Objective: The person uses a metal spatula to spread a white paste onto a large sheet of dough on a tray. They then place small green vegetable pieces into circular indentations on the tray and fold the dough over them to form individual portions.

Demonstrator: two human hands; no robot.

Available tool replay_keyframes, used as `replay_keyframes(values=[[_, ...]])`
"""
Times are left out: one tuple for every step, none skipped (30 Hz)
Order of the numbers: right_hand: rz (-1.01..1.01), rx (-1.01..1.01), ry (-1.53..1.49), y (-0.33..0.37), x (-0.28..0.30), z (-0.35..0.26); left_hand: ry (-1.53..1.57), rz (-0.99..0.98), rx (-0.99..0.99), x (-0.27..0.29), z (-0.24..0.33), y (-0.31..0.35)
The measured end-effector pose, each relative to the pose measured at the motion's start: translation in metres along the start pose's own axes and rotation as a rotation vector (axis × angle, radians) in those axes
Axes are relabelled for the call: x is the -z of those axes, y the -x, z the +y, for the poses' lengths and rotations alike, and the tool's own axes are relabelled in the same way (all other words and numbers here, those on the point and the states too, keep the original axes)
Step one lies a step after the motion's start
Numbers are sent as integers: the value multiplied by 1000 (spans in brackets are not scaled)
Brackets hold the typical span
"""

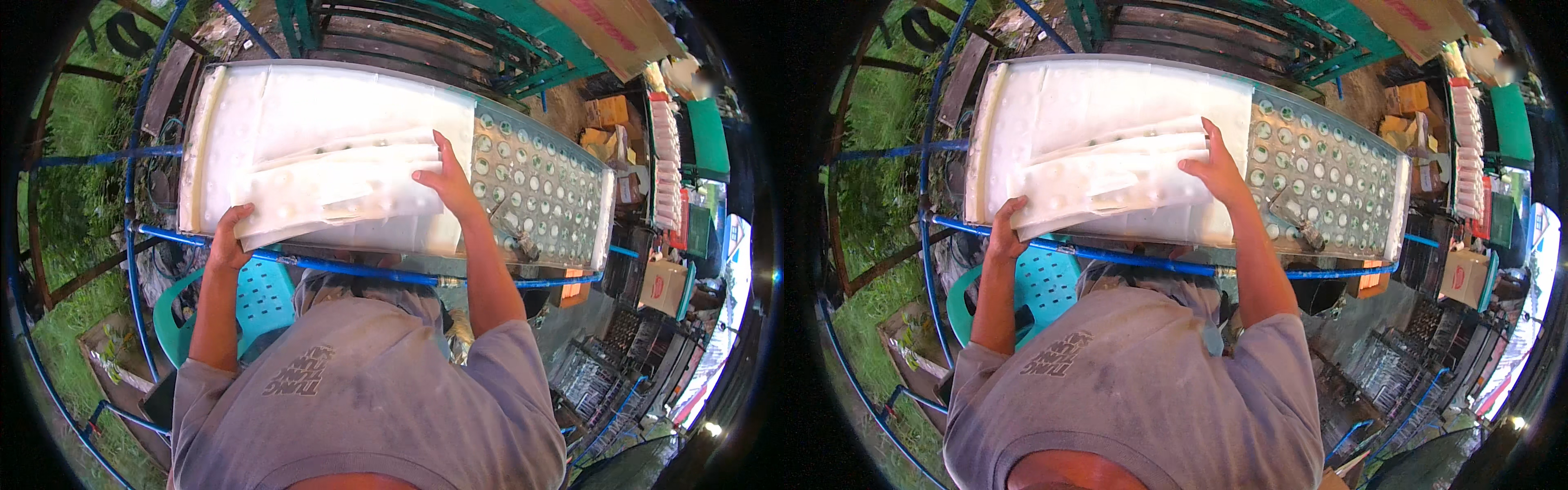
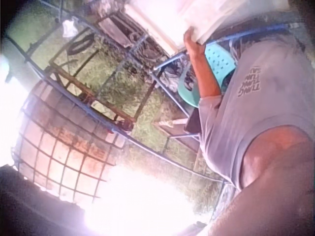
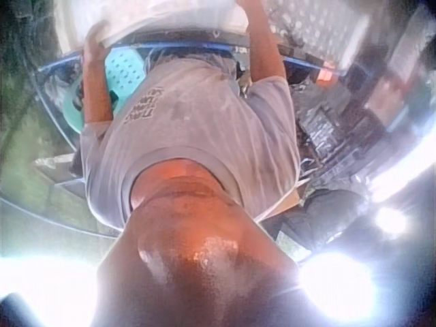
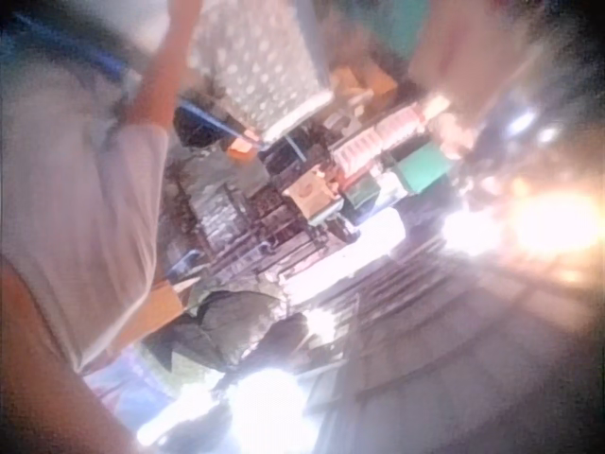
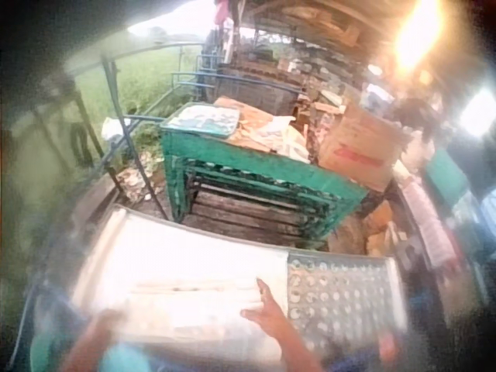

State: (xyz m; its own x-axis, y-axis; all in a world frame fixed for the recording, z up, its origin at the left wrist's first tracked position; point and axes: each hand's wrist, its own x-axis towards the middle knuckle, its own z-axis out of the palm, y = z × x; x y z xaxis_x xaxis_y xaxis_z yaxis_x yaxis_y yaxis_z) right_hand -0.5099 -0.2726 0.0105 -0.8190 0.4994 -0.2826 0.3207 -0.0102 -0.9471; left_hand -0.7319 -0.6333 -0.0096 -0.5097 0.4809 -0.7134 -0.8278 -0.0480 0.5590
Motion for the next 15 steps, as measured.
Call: replay_keyframes(values=[[34, 77, 27, 4, -7, -1, 2, -8, 1, 0, 2, 2], [13, 91, 56, 7, -6, -6, 4, -9, -3, 2, 1, -2], [-16, 104, 77, 11, -6, -20, 6, 0, -10, 11, 0, -6], [-34, 117, 100, 17, -4, -28, 1, 0, -12, 17, -1, -9], [-123, 140, -18, 22, -2, -28, 6, 15, -1, 24, -1, -10], [-142, 72, -20, 30, 1, -30, -19, 8, 6, 25, 1, -8], [-162, 3, -19, 38, 4, -33, -39, 1, 13, 24, 2, -2], [-181, -65, -18, 48, 7, -33, -61, -6, 20, 23, 3, 5], [-162, -73, -6, 61, 10, -33, -69, -37, 49, 21, 4, 14], [-130, -135, -63, 76, 11, -32, -75, -66, 77, 20, 4, 24], [-97, -197, -121, 93, 11, -32, -80, -95, 106, 19, 2, 28], [-71, -259, -176, 111, 10, -33, -104, -120, 137, 22, 0, 31], [-53, -258, -195, 128, 10, -24, -133, -144, 166, 26, -2, 33], [-30, -255, -211, 147, 11, -9, -162, -173, 196, 28, -4, 33], [-12, -253, -230, 162, 12, -1, -273, -154, 211, 19, -1, 37]])
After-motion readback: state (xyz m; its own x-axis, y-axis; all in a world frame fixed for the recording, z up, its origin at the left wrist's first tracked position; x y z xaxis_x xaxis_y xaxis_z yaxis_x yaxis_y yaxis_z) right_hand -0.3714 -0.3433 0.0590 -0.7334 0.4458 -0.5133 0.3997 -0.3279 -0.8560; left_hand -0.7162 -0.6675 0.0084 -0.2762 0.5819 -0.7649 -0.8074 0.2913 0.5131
